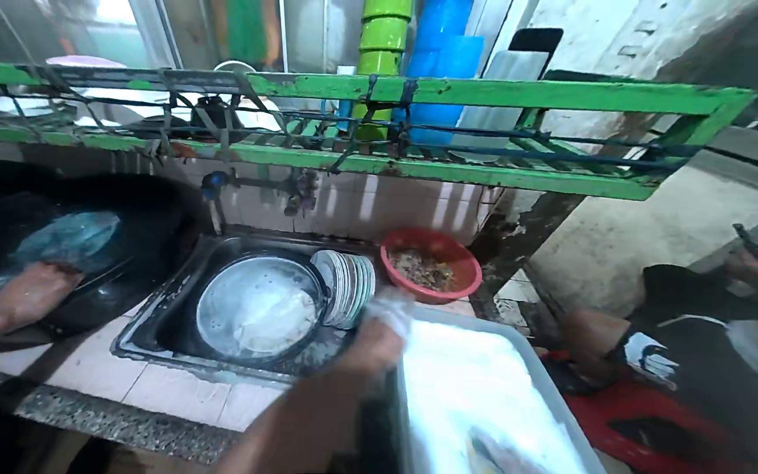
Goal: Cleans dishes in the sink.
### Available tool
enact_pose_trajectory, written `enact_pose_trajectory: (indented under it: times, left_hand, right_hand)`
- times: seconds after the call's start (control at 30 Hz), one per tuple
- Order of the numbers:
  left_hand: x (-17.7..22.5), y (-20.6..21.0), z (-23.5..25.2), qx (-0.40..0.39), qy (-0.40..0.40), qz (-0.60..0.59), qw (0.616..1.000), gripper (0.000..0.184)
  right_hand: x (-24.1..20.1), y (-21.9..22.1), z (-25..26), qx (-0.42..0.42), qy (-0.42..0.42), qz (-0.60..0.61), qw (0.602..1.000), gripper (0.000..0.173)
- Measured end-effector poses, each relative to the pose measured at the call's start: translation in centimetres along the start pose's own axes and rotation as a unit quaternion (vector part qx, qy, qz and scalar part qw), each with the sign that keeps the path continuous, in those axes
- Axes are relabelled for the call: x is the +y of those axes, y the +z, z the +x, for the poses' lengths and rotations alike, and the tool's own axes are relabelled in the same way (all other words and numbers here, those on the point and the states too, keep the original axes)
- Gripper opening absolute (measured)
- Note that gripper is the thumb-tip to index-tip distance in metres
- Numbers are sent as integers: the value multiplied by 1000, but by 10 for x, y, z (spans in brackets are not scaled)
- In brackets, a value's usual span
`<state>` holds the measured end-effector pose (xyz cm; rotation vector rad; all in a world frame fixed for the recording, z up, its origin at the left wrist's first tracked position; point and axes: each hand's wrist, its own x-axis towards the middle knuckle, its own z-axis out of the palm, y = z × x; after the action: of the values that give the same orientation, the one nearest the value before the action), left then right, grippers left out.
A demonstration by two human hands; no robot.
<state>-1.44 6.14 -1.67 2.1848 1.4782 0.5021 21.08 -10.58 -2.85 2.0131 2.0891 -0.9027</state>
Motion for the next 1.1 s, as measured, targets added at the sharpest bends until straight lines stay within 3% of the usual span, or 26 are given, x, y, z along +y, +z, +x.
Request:
enact_pose_trajectory:
  times: [0.07, 0.17, 0.27, 0.33, 0.47, 0.67, 0.83, 0.93, 1.0, 1.1]
  left_hand:
    - [43, 26, 0, -70, 79, 16, 994, 40]
    - [73, 51, -9, -215, 2, 87, 973, 44]
    - [72, 53, -17, -275, -51, 89, 956, 43]
    - [65, 54, -13, -275, -54, 88, 956, 43]
    - [63, 56, -11, -253, -37, 100, 961, 39]
    - [61, 53, -2, -267, -91, 57, 958, 46]
    - [62, 52, 4, -223, -68, 11, 972, 42]
    - [72, 37, 1, -237, -75, -19, 968, 42]
    - [77, 24, -2, -258, -78, -77, 960, 36]
    - [77, 16, -19, -257, -128, -265, 921, 32]
  right_hand:
    - [-2, -8, -3, 34, -4, 20, 999, 64]
    - [-11, -16, -9, 98, 29, 57, 993, 58]
    - [4, -6, -1, 149, 52, 46, 986, 59]
    - [8, -1, 0, 171, 63, 38, 982, 56]
    - [-3, -15, -7, 96, 113, 55, 987, 56]
    - [5, -3, 5, 122, 108, 56, 985, 56]
    - [4, -6, 7, 117, 122, 59, 984, 56]
    - [8, -2, 10, 152, 105, 69, 980, 53]
    - [10, -1, 13, 192, 86, 99, 973, 46]
    - [5, -7, 22, 244, 101, 187, 946, 43]
